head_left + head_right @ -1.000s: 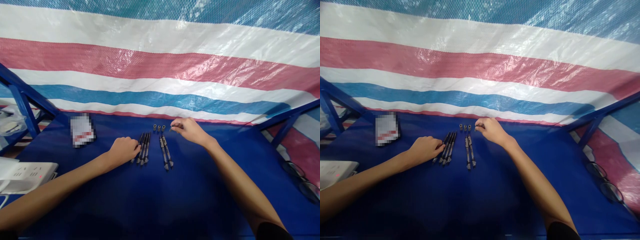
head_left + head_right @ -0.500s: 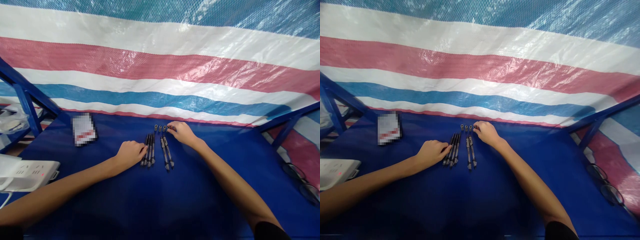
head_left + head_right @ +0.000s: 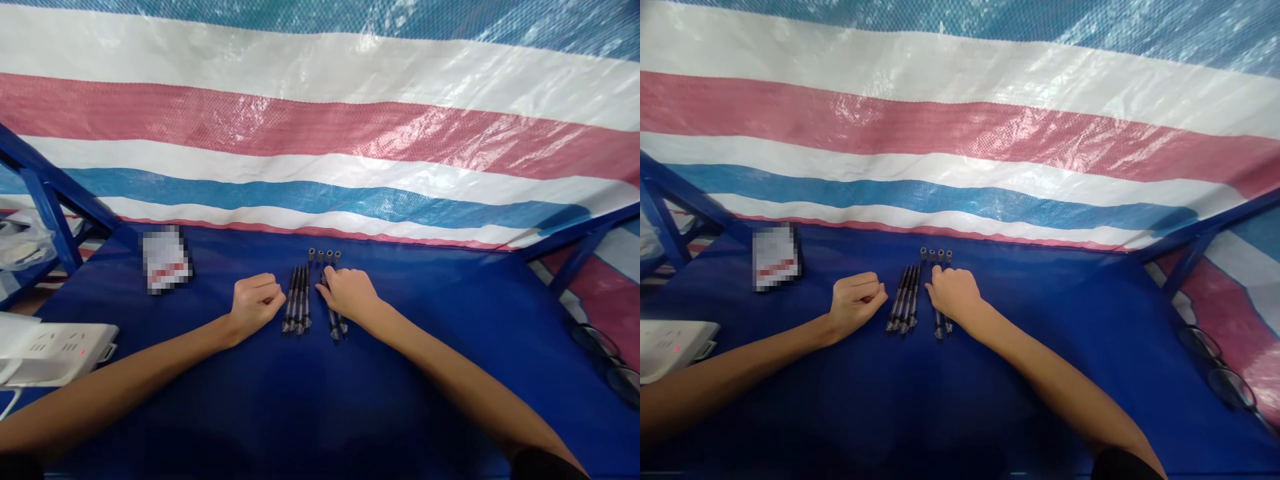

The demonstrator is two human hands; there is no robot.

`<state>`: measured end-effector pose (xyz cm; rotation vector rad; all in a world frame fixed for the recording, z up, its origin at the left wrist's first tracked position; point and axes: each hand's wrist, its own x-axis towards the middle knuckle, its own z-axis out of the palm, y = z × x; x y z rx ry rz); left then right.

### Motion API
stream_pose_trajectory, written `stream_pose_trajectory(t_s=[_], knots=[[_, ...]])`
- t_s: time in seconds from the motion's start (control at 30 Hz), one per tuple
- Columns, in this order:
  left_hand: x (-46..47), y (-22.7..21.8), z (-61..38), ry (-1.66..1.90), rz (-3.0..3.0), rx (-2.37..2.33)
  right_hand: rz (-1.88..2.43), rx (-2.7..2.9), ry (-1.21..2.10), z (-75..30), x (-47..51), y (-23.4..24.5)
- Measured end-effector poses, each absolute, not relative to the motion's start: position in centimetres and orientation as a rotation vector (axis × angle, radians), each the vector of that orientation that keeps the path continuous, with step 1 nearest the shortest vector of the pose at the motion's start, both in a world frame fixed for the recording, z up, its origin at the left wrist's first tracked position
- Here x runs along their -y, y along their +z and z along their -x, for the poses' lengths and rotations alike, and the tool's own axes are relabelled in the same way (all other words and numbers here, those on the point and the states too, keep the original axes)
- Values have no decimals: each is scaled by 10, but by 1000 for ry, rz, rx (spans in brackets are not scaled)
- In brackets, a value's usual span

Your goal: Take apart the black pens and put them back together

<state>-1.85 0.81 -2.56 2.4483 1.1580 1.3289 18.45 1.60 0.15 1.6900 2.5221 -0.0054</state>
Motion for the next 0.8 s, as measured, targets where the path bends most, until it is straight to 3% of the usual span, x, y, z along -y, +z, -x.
stream_pose_trajectory(t_s=[0.8], knots=[[-17, -29, 21, 1231, -2091, -1377, -1778, -2482, -89, -174, -6, -8]])
